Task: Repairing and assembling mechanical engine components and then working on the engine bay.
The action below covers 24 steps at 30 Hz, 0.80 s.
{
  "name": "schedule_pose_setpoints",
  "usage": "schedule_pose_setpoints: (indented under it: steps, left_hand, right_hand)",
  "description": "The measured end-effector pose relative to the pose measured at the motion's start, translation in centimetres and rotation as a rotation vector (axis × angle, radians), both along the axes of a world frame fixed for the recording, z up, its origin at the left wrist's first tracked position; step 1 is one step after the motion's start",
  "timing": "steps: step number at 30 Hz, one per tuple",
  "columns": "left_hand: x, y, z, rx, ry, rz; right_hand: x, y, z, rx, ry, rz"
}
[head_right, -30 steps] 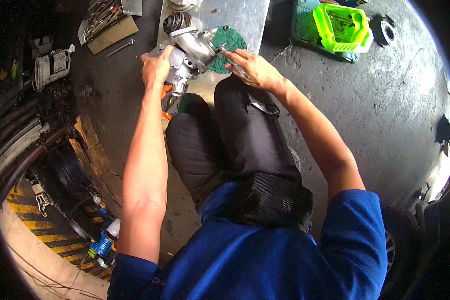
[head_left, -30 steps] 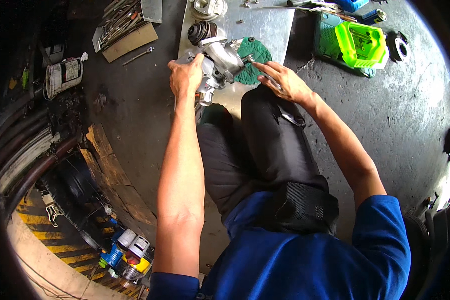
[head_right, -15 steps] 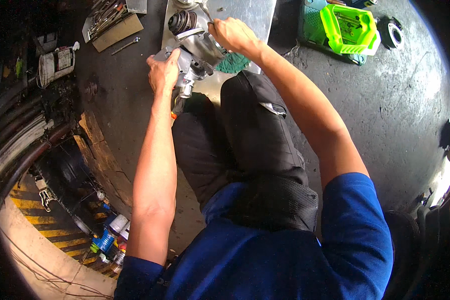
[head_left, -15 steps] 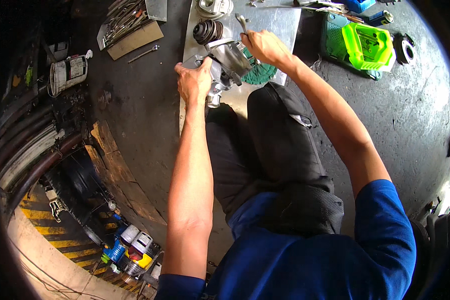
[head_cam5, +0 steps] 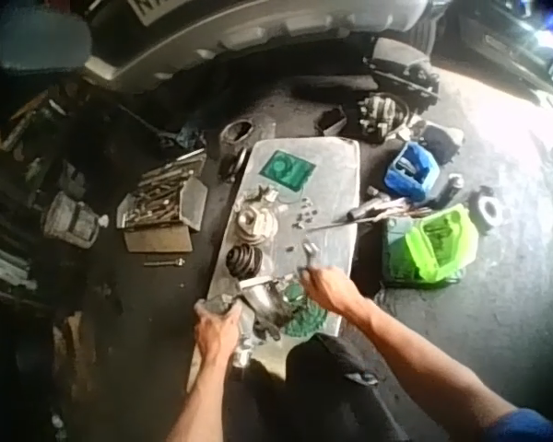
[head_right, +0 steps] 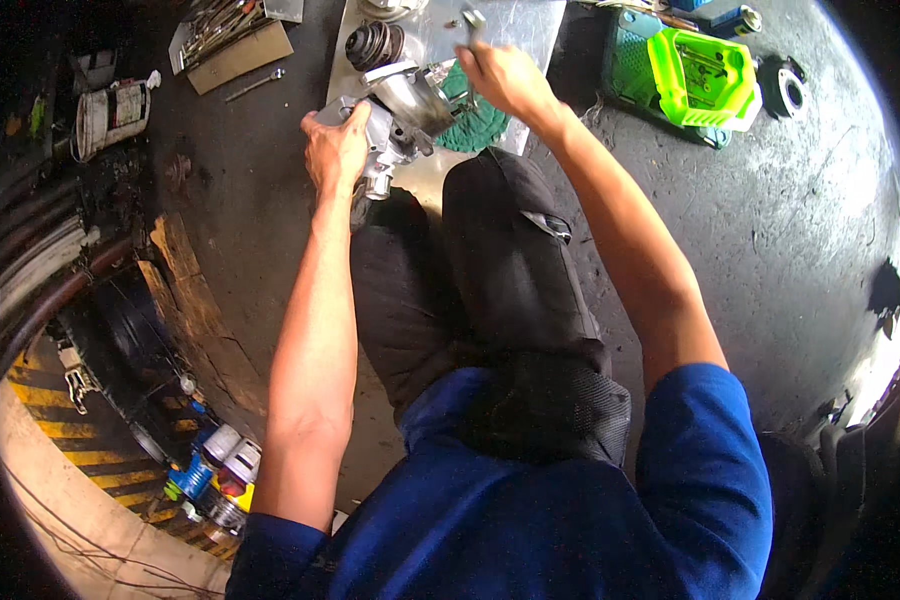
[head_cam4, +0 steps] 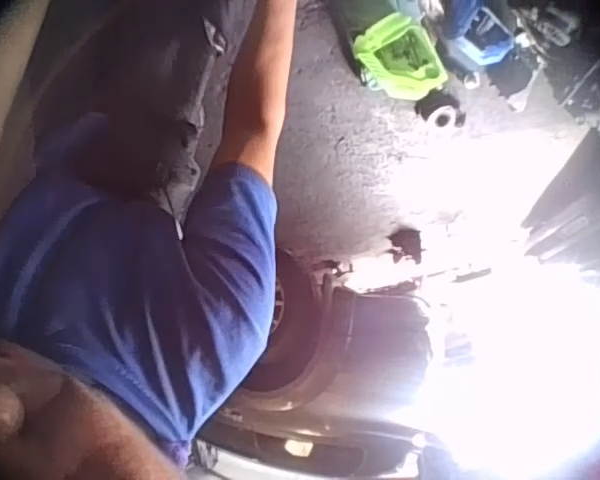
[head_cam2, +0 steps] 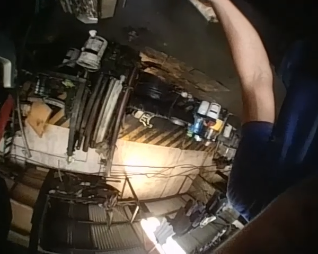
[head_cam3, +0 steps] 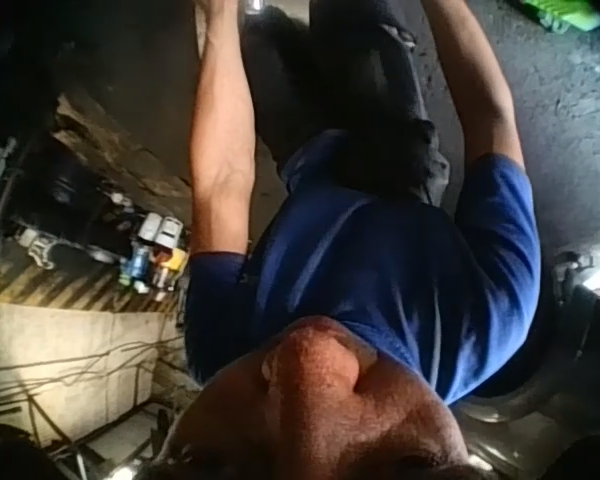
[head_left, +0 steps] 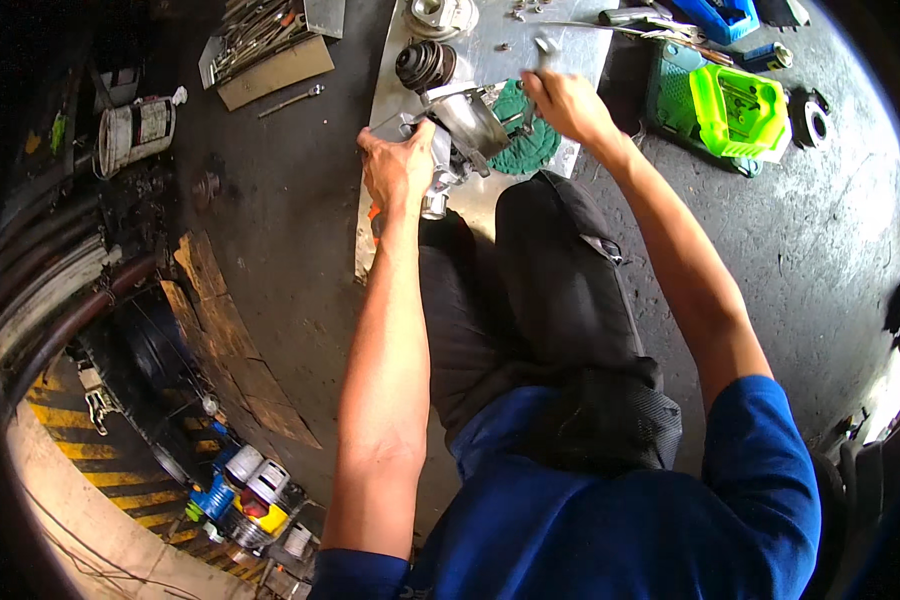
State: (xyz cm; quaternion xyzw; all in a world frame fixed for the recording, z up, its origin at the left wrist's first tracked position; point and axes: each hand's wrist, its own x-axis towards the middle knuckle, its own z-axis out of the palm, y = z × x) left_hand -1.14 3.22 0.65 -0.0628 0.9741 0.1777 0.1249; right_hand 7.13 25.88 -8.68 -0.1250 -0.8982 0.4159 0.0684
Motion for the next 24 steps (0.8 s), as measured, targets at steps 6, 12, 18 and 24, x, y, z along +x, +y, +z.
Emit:
schedule_pose_setpoints:
  steps: [6,12,18,24]
  left_hand:
    - [0.0,0.2,0.5,-0.015,-0.051,-0.014]
    - [-0.3,0.4,0.9,-0.006,-0.079,-0.048]
    - [-1.7,0.8,1.0,-0.017,-0.065,-0.046]
    - [-3.2,1.0,1.0,-0.05,-0.139,-0.056]
  right_hand:
    - [8.6,-2.9,-0.9,-0.021,0.254,0.11]
    - [10.6,-3.7,-1.9,0.046,0.361,0.228]
    - [10.4,-2.6,-2.1,0.127,0.316,0.38]
    - [10.0,-2.0,-2.0,0.192,0.335,0.463]
